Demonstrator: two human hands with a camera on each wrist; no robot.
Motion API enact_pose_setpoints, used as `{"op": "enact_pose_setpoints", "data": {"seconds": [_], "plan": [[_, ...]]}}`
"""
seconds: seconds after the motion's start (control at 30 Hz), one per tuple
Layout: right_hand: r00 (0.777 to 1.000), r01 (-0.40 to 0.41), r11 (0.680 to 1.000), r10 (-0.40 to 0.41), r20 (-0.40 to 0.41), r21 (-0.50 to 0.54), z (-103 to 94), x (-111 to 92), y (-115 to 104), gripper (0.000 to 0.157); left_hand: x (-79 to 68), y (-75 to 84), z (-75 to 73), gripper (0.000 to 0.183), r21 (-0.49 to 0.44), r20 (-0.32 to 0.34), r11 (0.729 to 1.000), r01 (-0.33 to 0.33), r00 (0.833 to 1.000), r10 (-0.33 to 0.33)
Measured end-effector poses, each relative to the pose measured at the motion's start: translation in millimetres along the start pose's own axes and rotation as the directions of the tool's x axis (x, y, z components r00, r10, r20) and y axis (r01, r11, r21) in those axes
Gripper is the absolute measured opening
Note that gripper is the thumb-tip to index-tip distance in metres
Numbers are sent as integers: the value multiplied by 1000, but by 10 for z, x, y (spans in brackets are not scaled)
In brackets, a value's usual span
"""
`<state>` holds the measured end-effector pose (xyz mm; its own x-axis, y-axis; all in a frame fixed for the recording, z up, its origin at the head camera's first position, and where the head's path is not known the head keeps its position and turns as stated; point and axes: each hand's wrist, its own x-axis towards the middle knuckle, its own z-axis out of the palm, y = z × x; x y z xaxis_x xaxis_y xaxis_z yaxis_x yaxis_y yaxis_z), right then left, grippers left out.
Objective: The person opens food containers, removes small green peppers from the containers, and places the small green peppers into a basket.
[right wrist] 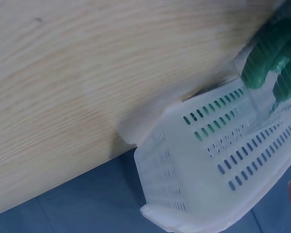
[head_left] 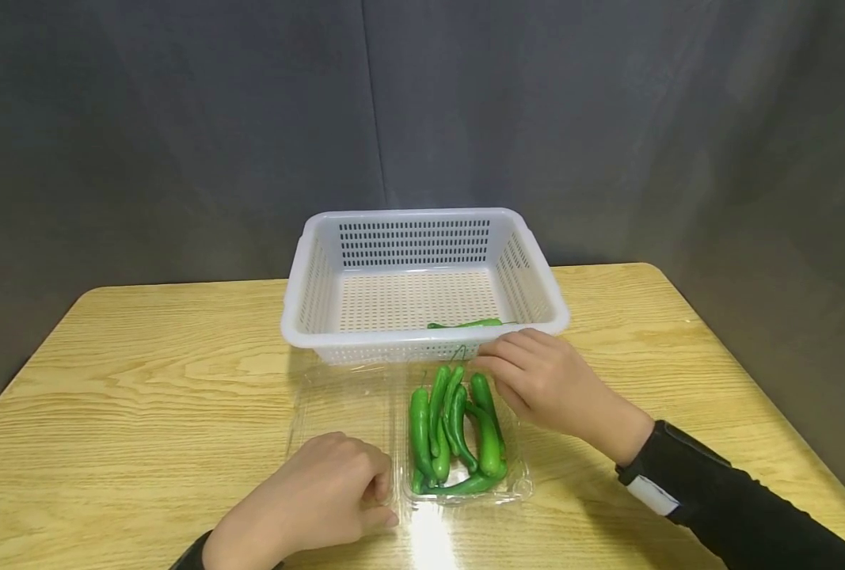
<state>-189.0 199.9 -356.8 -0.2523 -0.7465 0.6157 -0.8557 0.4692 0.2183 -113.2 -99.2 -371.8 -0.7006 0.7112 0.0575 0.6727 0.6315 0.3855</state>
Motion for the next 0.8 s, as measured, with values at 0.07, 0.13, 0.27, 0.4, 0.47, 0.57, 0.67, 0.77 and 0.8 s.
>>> {"op": "enact_pose_setpoints", "data": {"seconds": [0.07,0.13,0.27,0.4,0.47,0.57,0.67,0.77,0.8], "plan": [[1000,3,1000,-3,29,-2,-13,-16,-33,36,-2,-1,6,31,-1,1,1000,-1,1000,1],[999,4,1000,-4,46,0,-25,-30,-61,37,-1,0,4,31,-3,1,1000,0,1000,0],[998,26,1000,-26,60,1,-39,-49,-102,38,2,6,-3,31,-3,0,1000,-2,1000,2],[994,73,997,-74,85,17,-56,-50,-132,35,4,11,-9,31,-1,-1,1000,1,1000,-1],[990,92,995,-95,105,37,-64,-46,-143,32,3,8,-5,31,-2,0,1000,1,1000,-1],[983,110,991,-120,142,71,-78,-40,-164,24,3,7,-4,31,-5,-2,1000,3,1000,-3],[974,129,988,-141,176,80,-92,-30,-198,17,1,7,-5,31,-5,-4,1000,4,1000,-4],[969,141,985,-159,191,102,-102,-21,-235,17,0,6,-7,32,-1,-6,1000,3,1000,-3],[968,136,985,-156,198,110,-107,-18,-250,18,0,7,-10,32,0,-6,1000,3,1000,-3]]}}
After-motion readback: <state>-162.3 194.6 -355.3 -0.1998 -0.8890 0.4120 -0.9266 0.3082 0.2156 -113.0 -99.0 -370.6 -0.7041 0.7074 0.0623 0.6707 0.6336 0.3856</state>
